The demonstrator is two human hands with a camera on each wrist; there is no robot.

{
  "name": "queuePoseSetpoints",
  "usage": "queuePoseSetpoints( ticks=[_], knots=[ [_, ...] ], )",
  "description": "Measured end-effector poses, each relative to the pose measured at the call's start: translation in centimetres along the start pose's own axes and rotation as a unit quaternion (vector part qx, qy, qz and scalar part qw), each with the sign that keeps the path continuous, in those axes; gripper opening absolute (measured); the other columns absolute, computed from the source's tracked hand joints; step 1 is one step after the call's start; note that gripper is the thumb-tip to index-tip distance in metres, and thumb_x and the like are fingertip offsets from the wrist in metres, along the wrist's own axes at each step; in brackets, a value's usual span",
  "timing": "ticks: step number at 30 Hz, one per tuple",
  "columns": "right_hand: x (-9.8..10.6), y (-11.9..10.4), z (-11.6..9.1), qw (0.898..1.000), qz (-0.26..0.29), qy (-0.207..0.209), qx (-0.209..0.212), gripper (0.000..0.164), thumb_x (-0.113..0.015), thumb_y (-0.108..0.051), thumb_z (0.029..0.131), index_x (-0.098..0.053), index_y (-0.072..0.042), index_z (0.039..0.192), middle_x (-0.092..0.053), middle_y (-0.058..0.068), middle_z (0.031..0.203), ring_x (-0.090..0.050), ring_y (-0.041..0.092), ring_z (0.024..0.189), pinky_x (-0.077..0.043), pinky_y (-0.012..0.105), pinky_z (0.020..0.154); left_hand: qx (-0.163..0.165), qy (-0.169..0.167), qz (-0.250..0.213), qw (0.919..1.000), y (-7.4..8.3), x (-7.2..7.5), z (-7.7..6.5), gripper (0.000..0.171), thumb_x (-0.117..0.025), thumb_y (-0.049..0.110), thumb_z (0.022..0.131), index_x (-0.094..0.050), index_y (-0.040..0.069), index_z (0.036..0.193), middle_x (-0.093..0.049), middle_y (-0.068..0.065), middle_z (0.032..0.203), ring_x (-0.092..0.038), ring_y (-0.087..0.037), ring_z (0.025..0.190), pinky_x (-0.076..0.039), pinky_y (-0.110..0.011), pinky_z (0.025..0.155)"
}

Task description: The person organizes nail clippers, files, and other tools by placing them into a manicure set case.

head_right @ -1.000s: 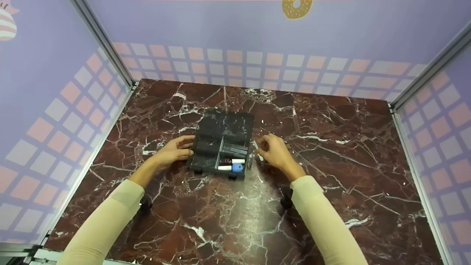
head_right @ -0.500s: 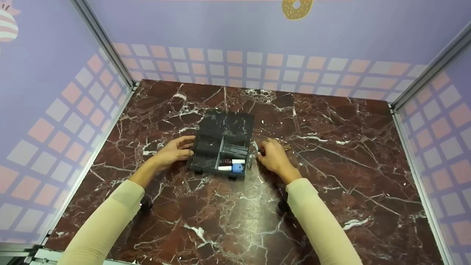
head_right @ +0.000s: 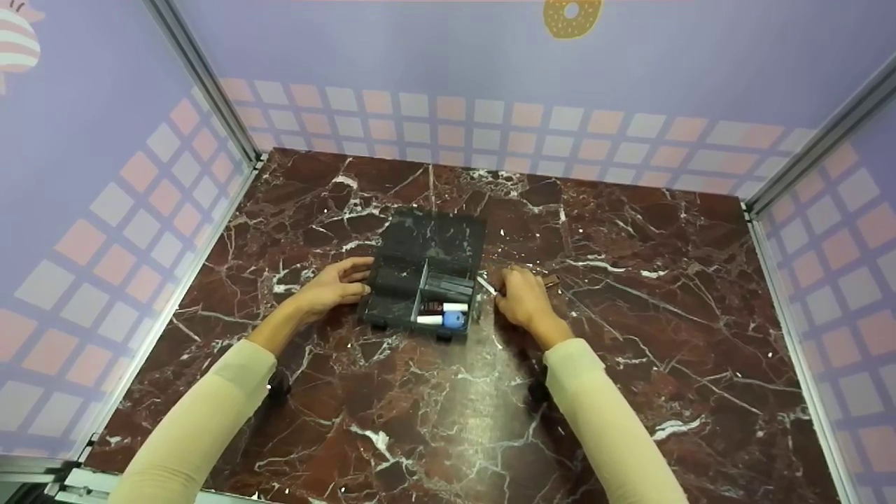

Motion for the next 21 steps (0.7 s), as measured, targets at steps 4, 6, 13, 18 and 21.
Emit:
queuePoseSetpoints(
  ticks=[4, 6, 13, 18, 21],
  knots=[
    [0.1, 0.2, -0.1, 1.0, 0.0, 0.0, -0.016, 0.01, -0.075, 0.0, 0.081, -0.068, -0.001, 0.088, -0.068, 0.013, 0.084, -0.065, 0.035, 0.081, -0.053, 0.054, 0.08, 0.001, 0.004, -0.001, 1.0, 0.0, 0.0, 0.1, 0.069, -0.061, -0.007, 0.098, -0.035, -0.001, 0.162, -0.042, -0.025, 0.161, -0.052, -0.039, 0.141, -0.049, -0.048, 0.112],
    [0.2, 0.3, -0.1, 1.0, 0.0, 0.003, -0.019, 0.01, -0.075, 0.0, 0.081, -0.067, -0.002, 0.087, -0.068, 0.012, 0.082, -0.065, 0.034, 0.08, -0.052, 0.054, 0.079, 0.0, 0.005, -0.001, 1.0, 0.1, 0.1, 0.1, 0.069, -0.061, -0.008, 0.098, -0.036, -0.001, 0.162, -0.042, -0.025, 0.161, -0.053, -0.039, 0.14, -0.05, -0.047, 0.111],
    [0.2, 0.2, -0.5, 0.999, -0.022, 0.008, -0.035, 0.009, -0.076, -0.003, 0.082, -0.071, -0.004, 0.089, -0.07, 0.011, 0.081, -0.065, 0.038, 0.086, -0.049, 0.057, 0.084, 0.004, 0.009, 0.001, 1.0, 0.0, 0.1, 0.1, 0.07, -0.06, -0.008, 0.098, -0.035, 0.0, 0.163, -0.042, -0.024, 0.161, -0.054, -0.038, 0.139, -0.052, -0.045, 0.11],
    [0.9, 0.2, -0.5, 0.999, -0.013, 0.011, -0.037, 0.006, -0.075, -0.002, 0.084, -0.072, -0.005, 0.089, -0.072, 0.011, 0.085, -0.066, 0.037, 0.088, -0.049, 0.057, 0.087, 0.005, 0.008, -0.002, 1.0, -0.1, 0.1, 0.2, 0.07, -0.06, -0.008, 0.097, -0.034, -0.001, 0.163, -0.042, -0.026, 0.161, -0.054, -0.039, 0.138, -0.052, -0.045, 0.11],
    [1.7, 0.3, -0.3, 0.999, 0.025, 0.015, -0.035, 0.008, -0.073, 0.005, 0.085, -0.071, -0.001, 0.089, -0.071, 0.013, 0.085, -0.067, 0.033, 0.081, -0.054, 0.05, 0.08, 0.003, 0.005, 0.002, 1.0, -0.1, 0.1, 0.2, 0.07, -0.06, -0.007, 0.098, -0.034, -0.001, 0.163, -0.041, -0.026, 0.162, -0.053, -0.039, 0.14, -0.051, -0.045, 0.111]
  ],
)
Point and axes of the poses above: each hand's wrist, its own z-axis towards the middle knuckle, its own x-axis out of the back of the hand, y = z × x, the point moved 5 cm from there along z, towards the middle knuckle
